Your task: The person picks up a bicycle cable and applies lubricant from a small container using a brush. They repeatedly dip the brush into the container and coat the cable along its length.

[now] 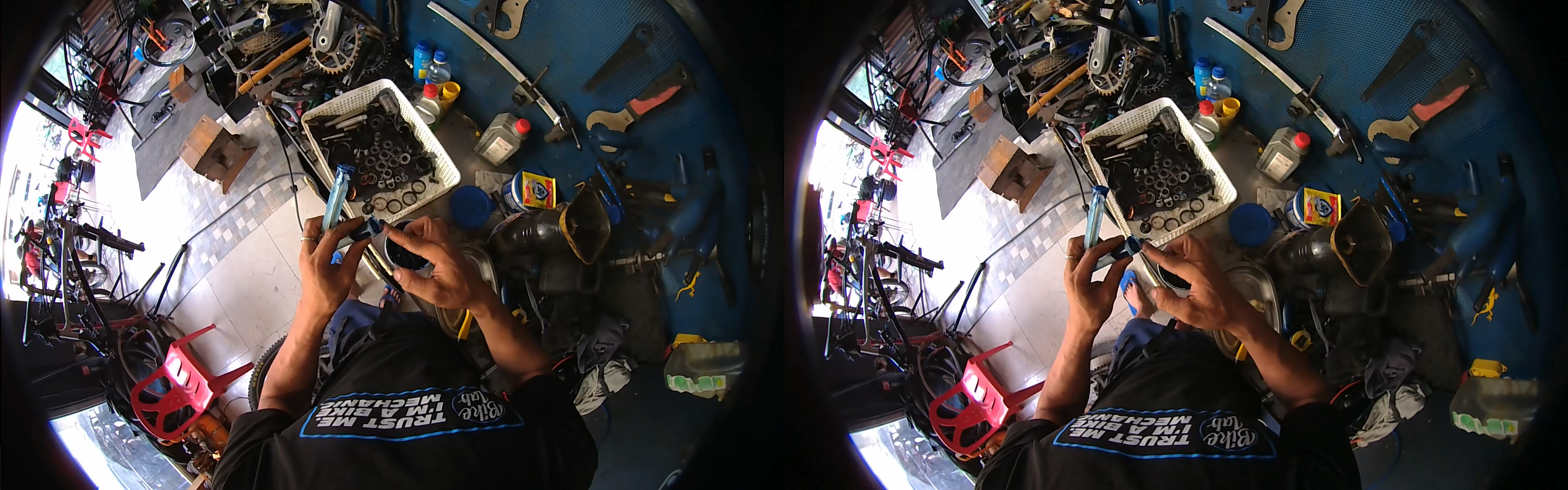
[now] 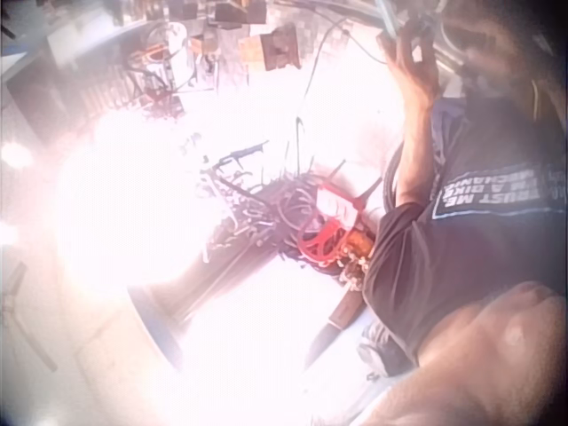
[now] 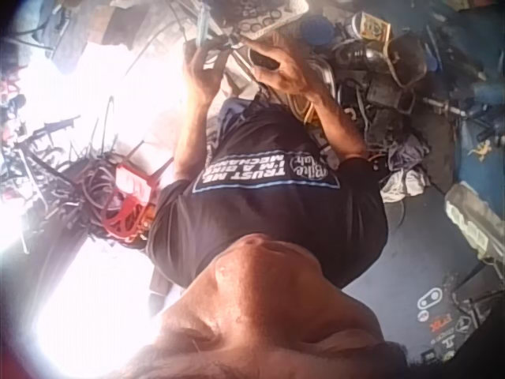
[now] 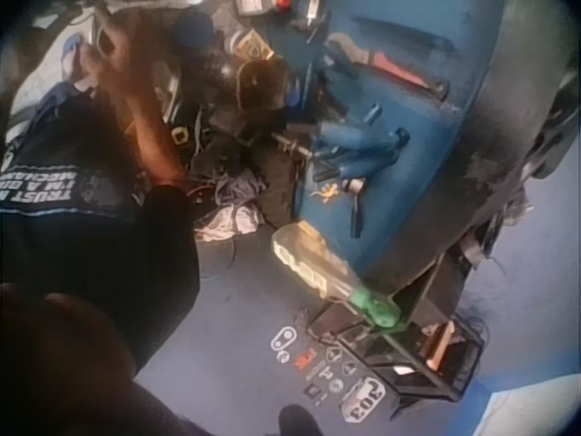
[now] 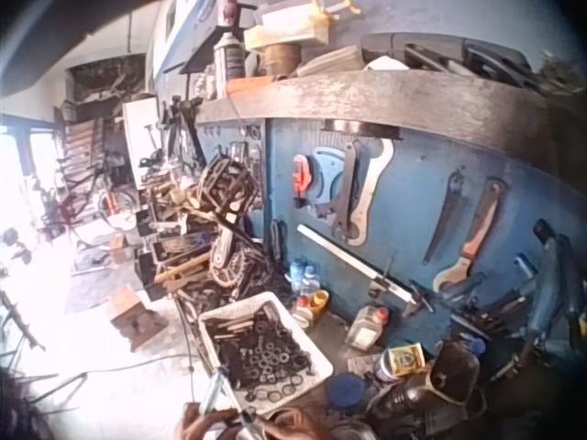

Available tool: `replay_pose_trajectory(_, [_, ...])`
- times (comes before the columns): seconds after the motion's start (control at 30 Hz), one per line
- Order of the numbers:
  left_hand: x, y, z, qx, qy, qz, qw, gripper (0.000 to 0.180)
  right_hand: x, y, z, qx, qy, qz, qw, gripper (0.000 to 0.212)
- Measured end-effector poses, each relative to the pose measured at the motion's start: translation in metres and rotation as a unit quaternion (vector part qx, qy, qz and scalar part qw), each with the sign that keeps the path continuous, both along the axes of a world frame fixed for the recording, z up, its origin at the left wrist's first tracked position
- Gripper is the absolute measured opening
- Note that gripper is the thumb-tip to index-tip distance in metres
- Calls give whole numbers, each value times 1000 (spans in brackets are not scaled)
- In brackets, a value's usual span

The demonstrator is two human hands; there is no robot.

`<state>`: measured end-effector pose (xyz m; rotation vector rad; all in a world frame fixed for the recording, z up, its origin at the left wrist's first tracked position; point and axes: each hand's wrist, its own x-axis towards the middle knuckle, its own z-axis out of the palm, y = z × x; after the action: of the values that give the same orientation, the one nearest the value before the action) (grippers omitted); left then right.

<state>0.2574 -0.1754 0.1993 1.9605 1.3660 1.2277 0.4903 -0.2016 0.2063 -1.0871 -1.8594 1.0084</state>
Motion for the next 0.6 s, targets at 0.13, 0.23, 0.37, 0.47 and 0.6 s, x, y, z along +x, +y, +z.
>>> replay_pose_trajectory(0.13, [2,-4,-5,18,9,20,1000,40,-2,-3,-2,-69,30,27,997,72])
replay_pose_trajectory(0.23, [0,-4,-20,61,45,19,997,41,-5,-8,-12,-184,169,48,967,74])
replay_pose_trajectory(0.37, [-1,-3,-24,176,142,27,974,42,-13,-18,-15,-344,369,51,862,82])
replay_pose_trajectory(0.47, [-2,-7,-30,230,167,23,959,45,-17,-22,-1,-378,461,92,797,86])
replay_pose_trajectory(0.6, [-4,-9,-34,237,161,6,958,45,-17,-26,-13,-387,537,103,743,85])
